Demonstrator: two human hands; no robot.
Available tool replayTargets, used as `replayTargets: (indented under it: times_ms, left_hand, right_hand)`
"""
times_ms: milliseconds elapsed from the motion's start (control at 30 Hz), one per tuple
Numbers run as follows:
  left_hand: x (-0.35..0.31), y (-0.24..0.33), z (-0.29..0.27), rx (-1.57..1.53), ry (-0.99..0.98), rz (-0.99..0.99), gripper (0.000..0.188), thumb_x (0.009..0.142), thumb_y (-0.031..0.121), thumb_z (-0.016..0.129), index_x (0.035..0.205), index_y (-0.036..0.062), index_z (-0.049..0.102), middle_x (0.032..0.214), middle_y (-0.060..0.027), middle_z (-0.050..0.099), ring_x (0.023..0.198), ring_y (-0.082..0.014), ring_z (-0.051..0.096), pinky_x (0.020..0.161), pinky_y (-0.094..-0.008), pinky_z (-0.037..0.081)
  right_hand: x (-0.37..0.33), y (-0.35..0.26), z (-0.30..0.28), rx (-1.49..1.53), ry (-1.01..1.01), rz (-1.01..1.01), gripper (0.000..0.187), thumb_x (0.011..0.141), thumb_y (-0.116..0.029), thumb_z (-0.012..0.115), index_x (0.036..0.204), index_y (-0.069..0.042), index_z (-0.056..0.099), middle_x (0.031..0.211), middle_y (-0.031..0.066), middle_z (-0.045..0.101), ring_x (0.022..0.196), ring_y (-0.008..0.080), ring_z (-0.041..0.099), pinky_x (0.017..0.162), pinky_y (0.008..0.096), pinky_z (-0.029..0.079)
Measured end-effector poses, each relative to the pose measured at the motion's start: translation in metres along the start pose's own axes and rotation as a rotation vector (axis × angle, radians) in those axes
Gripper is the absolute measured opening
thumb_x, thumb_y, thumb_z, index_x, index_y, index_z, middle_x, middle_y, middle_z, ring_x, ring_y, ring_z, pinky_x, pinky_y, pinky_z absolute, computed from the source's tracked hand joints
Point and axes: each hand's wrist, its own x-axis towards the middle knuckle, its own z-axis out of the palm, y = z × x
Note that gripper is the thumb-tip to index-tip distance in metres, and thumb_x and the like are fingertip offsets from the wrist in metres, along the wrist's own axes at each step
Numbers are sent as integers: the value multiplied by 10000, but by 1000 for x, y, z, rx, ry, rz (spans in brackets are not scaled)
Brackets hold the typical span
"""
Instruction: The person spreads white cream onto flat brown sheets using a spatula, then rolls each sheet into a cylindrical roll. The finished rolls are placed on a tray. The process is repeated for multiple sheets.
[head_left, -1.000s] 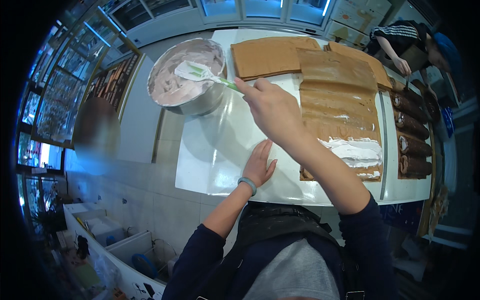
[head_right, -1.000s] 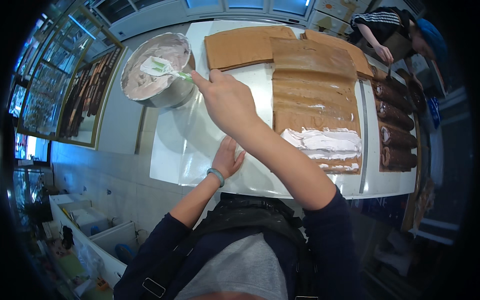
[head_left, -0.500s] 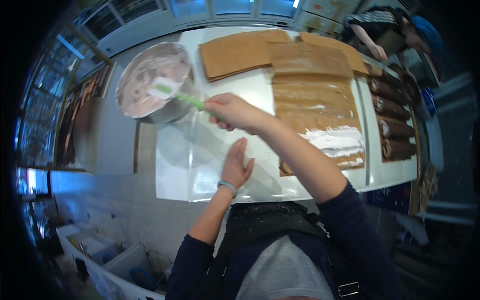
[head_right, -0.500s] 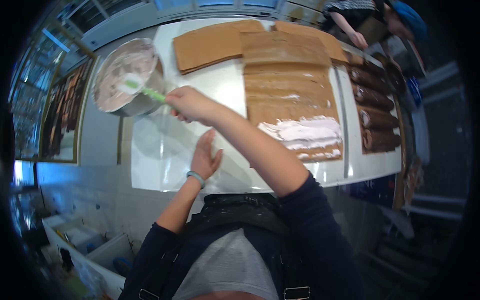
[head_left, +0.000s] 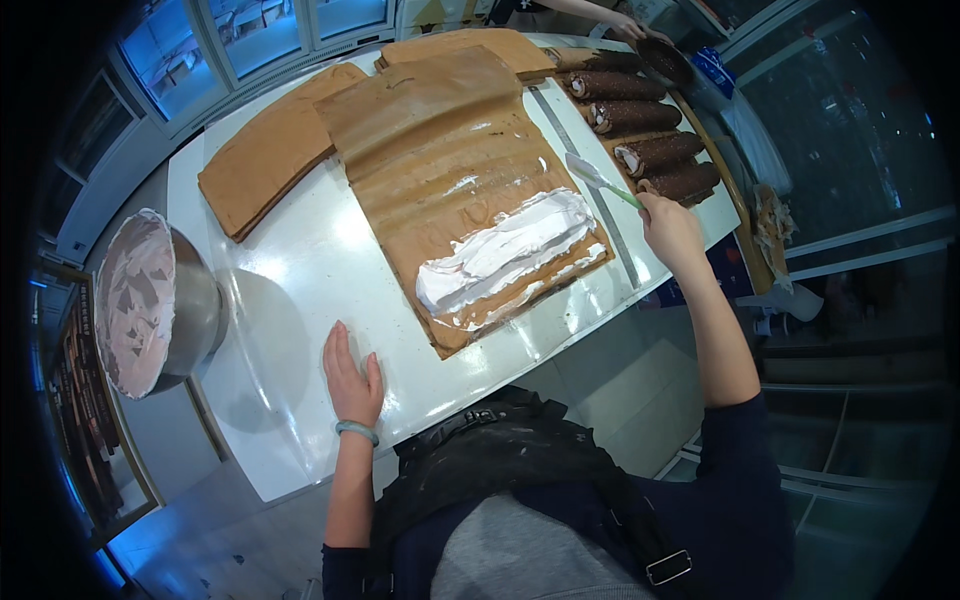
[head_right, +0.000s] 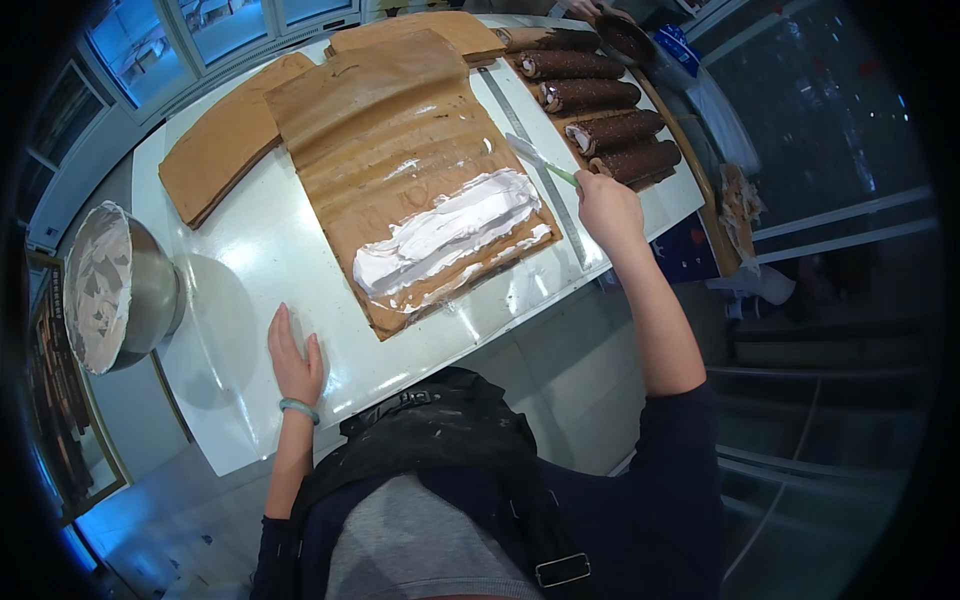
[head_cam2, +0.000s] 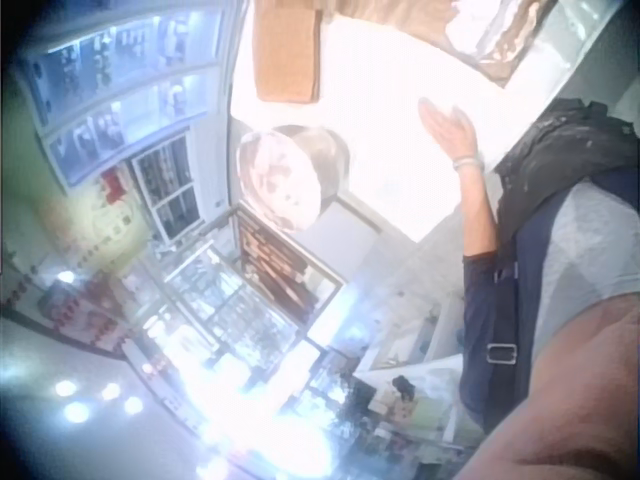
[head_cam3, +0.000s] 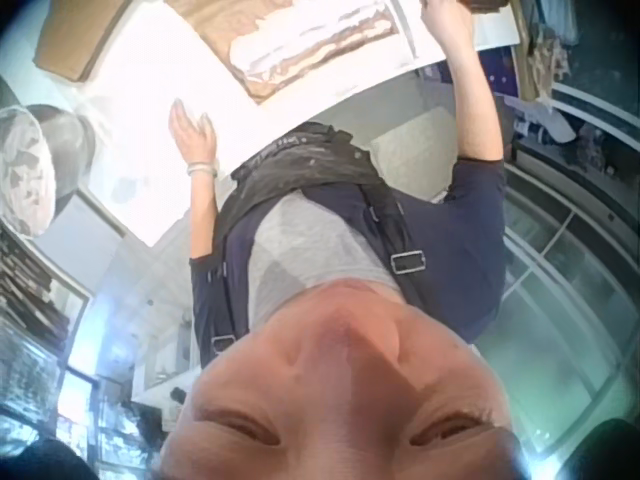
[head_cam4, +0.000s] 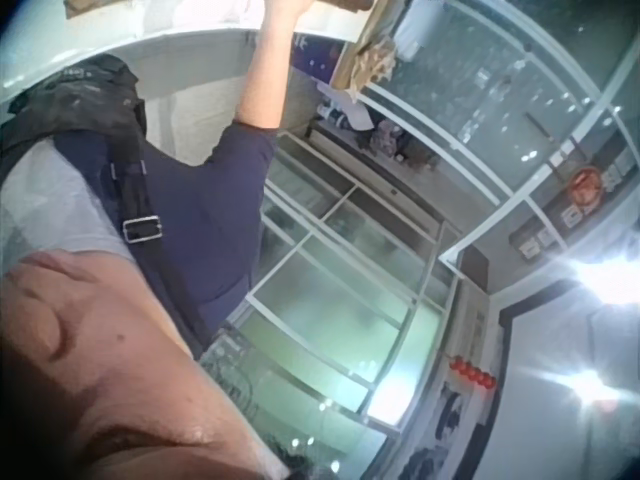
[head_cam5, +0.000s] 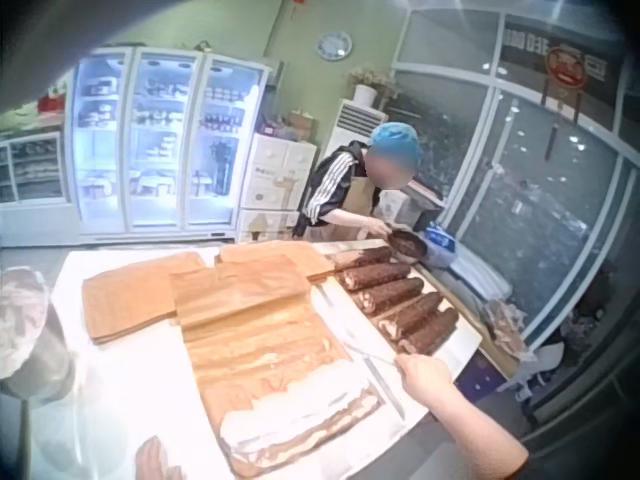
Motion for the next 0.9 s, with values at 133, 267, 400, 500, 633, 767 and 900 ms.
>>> replayTargets:
  times_ms: [133, 267, 400, 500, 633, 767, 900]
  left_hand:
    - [-1, -1, 0, -6, 9, 7, 654, 961, 102, 615, 1557, -6, 369, 1554, -218, 450, 1424, -417, 421, 1204, -486, 322]
    - [-1, -3, 1, -19, 12, 7, 657, 957, 98, 621, 1555, -10, 368, 1552, -219, 450, 1421, -419, 423, 1202, -488, 325]
    - [-1, -3, 1, -29, 17, 13, 671, 948, 94, 633, 1552, -19, 365, 1546, -233, 448, 1417, -424, 424, 1201, -500, 328]
    - [-1, -3, 0, -31, 10, 9, 668, 952, 101, 630, 1552, -22, 365, 1548, -232, 447, 1421, -423, 421, 1205, -501, 323]
    - [-1, -3, 0, -45, -17, -31, 668, 956, 114, 628, 1552, -27, 362, 1545, -237, 446, 1424, -426, 417, 1211, -498, 317]
    - [0, -2, 0, -52, -7, -10, 666, 953, 128, 635, 1542, -41, 372, 1539, -251, 445, 1423, -432, 416, 1212, -493, 322]
    - [1, 0, -3, -69, 11, -27, 653, 947, 165, 651, 1515, -49, 408, 1515, -266, 464, 1412, -449, 426, 1210, -494, 340]
  right_hand:
    - [16, -2, 11, -273, -183, -71, 129, 897, -105, 623, 943, -71, 739, 870, 116, 760, 772, 294, 757, 666, 403, 598]
    - [14, -29, 4, -294, -282, -160, 120, 900, -86, 594, 911, -60, 710, 849, 129, 738, 786, 308, 752, 677, 418, 595]
    - [12, -50, -13, -193, -334, -197, 134, 933, -130, 604, 917, -54, 713, 831, 143, 724, 807, 327, 734, 734, 454, 577]
    - [10, -67, -21, -118, -358, -213, 124, 905, -102, 622, 905, -55, 737, 848, 148, 738, 831, 322, 745, 736, 438, 584]
    - [9, -88, -29, 69, -338, -271, 214, 992, -196, 629, 1078, -48, 758, 787, 133, 711, 743, 290, 710, 717, 446, 553]
    - [34, -106, -53, 895, -817, 25, 281, 1032, -251, 616, 1141, -31, 753, 725, 8, 630, 602, 87, 527, 586, 266, 458]
    - [55, -190, -84, 1324, -852, -173, 334, 1057, -237, 595, 1328, -73, 700, 732, -33, 615, 574, 27, 466, 525, 205, 383]
